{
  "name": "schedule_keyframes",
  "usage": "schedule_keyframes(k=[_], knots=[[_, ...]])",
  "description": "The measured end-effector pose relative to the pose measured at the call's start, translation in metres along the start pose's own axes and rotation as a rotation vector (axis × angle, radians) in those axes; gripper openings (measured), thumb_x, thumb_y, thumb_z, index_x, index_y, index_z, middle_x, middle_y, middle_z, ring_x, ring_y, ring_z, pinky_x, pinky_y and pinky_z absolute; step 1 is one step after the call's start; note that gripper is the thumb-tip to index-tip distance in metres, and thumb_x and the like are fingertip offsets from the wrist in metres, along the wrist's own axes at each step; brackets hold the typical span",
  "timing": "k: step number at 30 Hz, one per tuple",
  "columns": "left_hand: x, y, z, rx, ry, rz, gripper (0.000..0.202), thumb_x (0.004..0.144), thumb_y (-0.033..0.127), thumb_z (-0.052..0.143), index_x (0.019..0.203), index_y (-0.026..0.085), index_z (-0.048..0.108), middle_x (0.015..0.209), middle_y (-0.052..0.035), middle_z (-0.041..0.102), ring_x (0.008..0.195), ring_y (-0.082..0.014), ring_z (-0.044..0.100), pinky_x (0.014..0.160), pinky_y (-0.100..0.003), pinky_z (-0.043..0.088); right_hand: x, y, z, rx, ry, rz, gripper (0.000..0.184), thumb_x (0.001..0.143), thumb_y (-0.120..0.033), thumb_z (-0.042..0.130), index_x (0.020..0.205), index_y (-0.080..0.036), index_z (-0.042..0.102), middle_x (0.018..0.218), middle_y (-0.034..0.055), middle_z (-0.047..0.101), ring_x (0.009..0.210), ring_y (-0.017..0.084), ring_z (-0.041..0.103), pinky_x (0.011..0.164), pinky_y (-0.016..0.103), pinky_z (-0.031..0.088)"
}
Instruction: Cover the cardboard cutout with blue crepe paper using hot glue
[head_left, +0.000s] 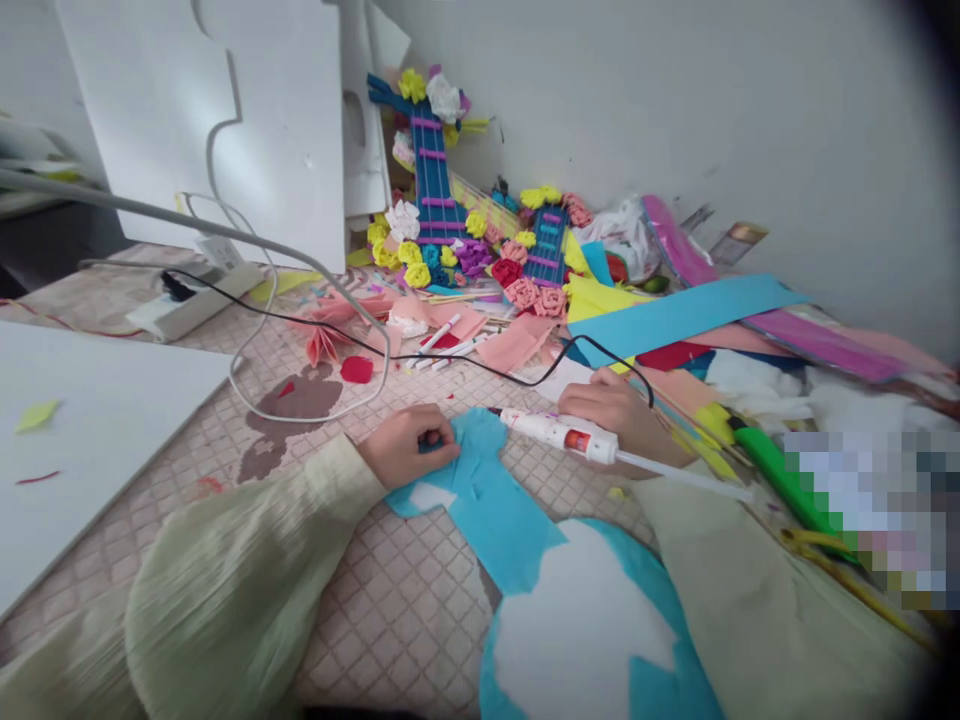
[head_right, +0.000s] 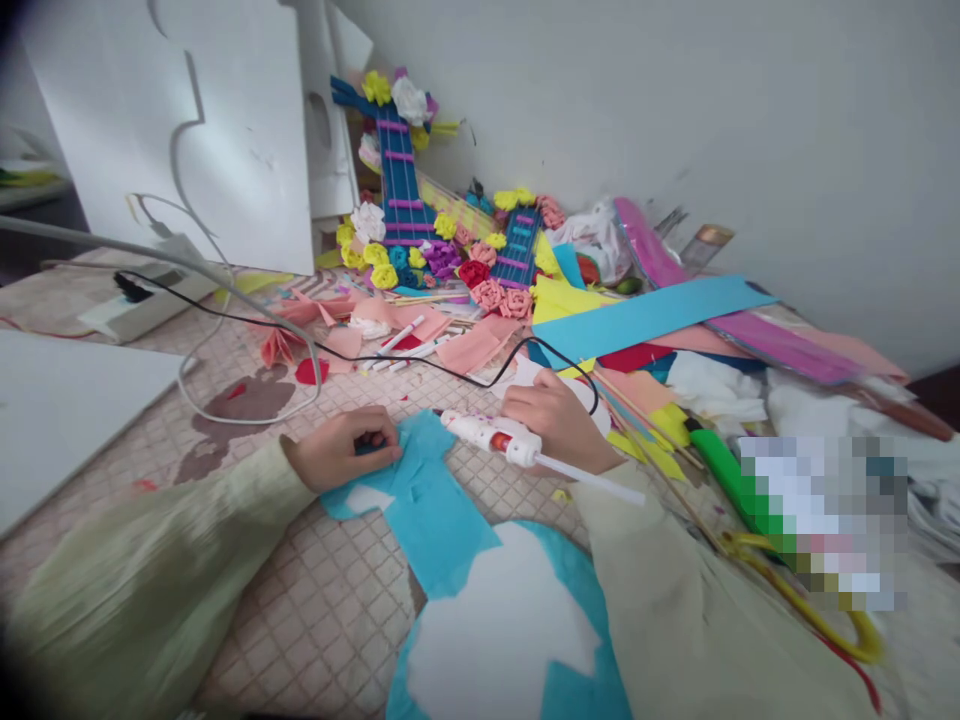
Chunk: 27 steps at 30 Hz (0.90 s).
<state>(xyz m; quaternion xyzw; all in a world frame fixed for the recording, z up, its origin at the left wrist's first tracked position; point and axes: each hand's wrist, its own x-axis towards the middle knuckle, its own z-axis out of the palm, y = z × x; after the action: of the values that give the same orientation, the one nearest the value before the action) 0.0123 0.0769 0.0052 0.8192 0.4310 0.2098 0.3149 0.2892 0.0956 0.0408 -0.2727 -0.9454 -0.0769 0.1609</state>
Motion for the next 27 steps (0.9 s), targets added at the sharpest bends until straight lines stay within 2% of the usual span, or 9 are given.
schedule_keyframes(k=[4, 7, 9, 13, 17, 20, 23, 25, 27], knots=[[0.0, 0.0, -0.002, -0.001, -0.018, 0.021, 0.024, 0.079, 0.029, 0.044, 0.068, 0.014, 0.058, 0.067, -0.0017, 0.054, 0.062, -0.0115, 0.048, 0.058, -0.022, 0.039, -0.011, 0.013, 0.002, -0.025, 0.126, 0.132, 0.016, 0.082, -0.022, 0.042, 0.077, -0.018, 0.057, 0.083, 0.0065, 0.065, 0.077, 0.018, 0.055, 0.072, 0.032, 0.033], [0.0, 0.0, -0.003, -0.003, -0.016, 0.01, 0.022, 0.078, 0.03, 0.044, 0.073, 0.014, 0.058, 0.067, -0.0014, 0.054, 0.062, -0.0119, 0.048, 0.057, -0.023, 0.039, -0.013, 0.02, 0.006, 0.013, 0.015, 0.269, 0.021, 0.082, -0.016, 0.042, 0.096, -0.017, 0.058, 0.096, 0.0088, 0.066, 0.089, 0.02, 0.056, 0.08, 0.033, 0.034], [0.0, -0.001, -0.003, 0.011, -0.016, -0.017, 0.019, 0.075, 0.03, 0.046, 0.075, 0.015, 0.057, 0.064, 0.0005, 0.051, 0.059, -0.0114, 0.046, 0.055, -0.022, 0.039, -0.011, 0.022, 0.009, 0.007, -0.066, 0.344, 0.024, 0.081, -0.015, 0.044, 0.101, -0.015, 0.057, 0.097, 0.0104, 0.065, 0.09, 0.021, 0.056, 0.086, 0.036, 0.031], [0.001, -0.003, -0.003, 0.045, -0.034, -0.032, 0.017, 0.072, 0.03, 0.048, 0.077, 0.016, 0.057, 0.062, 0.002, 0.049, 0.057, -0.011, 0.045, 0.054, -0.022, 0.038, -0.002, 0.022, 0.013, -0.031, -0.119, 0.374, 0.028, 0.081, -0.012, 0.044, 0.106, -0.017, 0.056, 0.104, 0.0113, 0.062, 0.095, 0.023, 0.055, 0.088, 0.041, 0.025], [0.001, -0.003, -0.003, 0.046, -0.031, -0.027, 0.018, 0.071, 0.032, 0.048, 0.076, 0.017, 0.057, 0.062, 0.0017, 0.049, 0.057, -0.0114, 0.045, 0.053, -0.022, 0.038, 0.006, 0.022, 0.016, -0.049, -0.143, 0.411, 0.043, 0.075, -0.005, 0.044, 0.117, -0.014, 0.05, 0.113, 0.0149, 0.055, 0.101, 0.026, 0.051, 0.087, 0.042, 0.026], [0.001, -0.004, -0.003, 0.046, -0.033, -0.033, 0.018, 0.071, 0.033, 0.048, 0.075, 0.017, 0.056, 0.062, 0.0018, 0.048, 0.058, -0.0116, 0.045, 0.053, -0.022, 0.038, 0.006, 0.024, 0.012, -0.035, -0.166, 0.409, 0.05, 0.073, -0.006, 0.047, 0.121, -0.017, 0.047, 0.117, 0.0121, 0.054, 0.107, 0.024, 0.048, 0.091, 0.04, 0.029], [0.002, -0.008, -0.002, 0.033, -0.041, -0.029, 0.019, 0.072, 0.034, 0.047, 0.076, 0.018, 0.055, 0.061, 0.002, 0.047, 0.058, -0.012, 0.045, 0.053, -0.022, 0.038, -0.01, 0.03, -0.006, -0.025, -0.144, 0.46, 0.044, 0.076, -0.011, 0.048, 0.118, -0.022, 0.05, 0.12, 0.0075, 0.053, 0.111, 0.02, 0.046, 0.092, 0.034, 0.032], [0.002, -0.009, -0.001, 0.024, -0.049, -0.02, 0.021, 0.073, 0.036, 0.046, 0.076, 0.018, 0.055, 0.062, 0.0017, 0.047, 0.058, -0.0124, 0.045, 0.053, -0.022, 0.038, -0.034, 0.035, -0.023, -0.048, -0.097, 0.578, 0.034, 0.08, -0.013, 0.043, 0.113, -0.018, 0.054, 0.115, 0.0094, 0.055, 0.108, 0.019, 0.048, 0.089, 0.032, 0.036], [0.002, -0.009, -0.001, 0.021, -0.053, -0.021, 0.021, 0.073, 0.036, 0.045, 0.076, 0.018, 0.054, 0.062, 0.0013, 0.048, 0.058, -0.0129, 0.046, 0.054, -0.023, 0.039, -0.065, 0.038, -0.038, -0.074, -0.073, 0.728, 0.026, 0.083, -0.018, 0.041, 0.103, -0.014, 0.058, 0.102, 0.0117, 0.061, 0.093, 0.019, 0.055, 0.078, 0.031, 0.042]])
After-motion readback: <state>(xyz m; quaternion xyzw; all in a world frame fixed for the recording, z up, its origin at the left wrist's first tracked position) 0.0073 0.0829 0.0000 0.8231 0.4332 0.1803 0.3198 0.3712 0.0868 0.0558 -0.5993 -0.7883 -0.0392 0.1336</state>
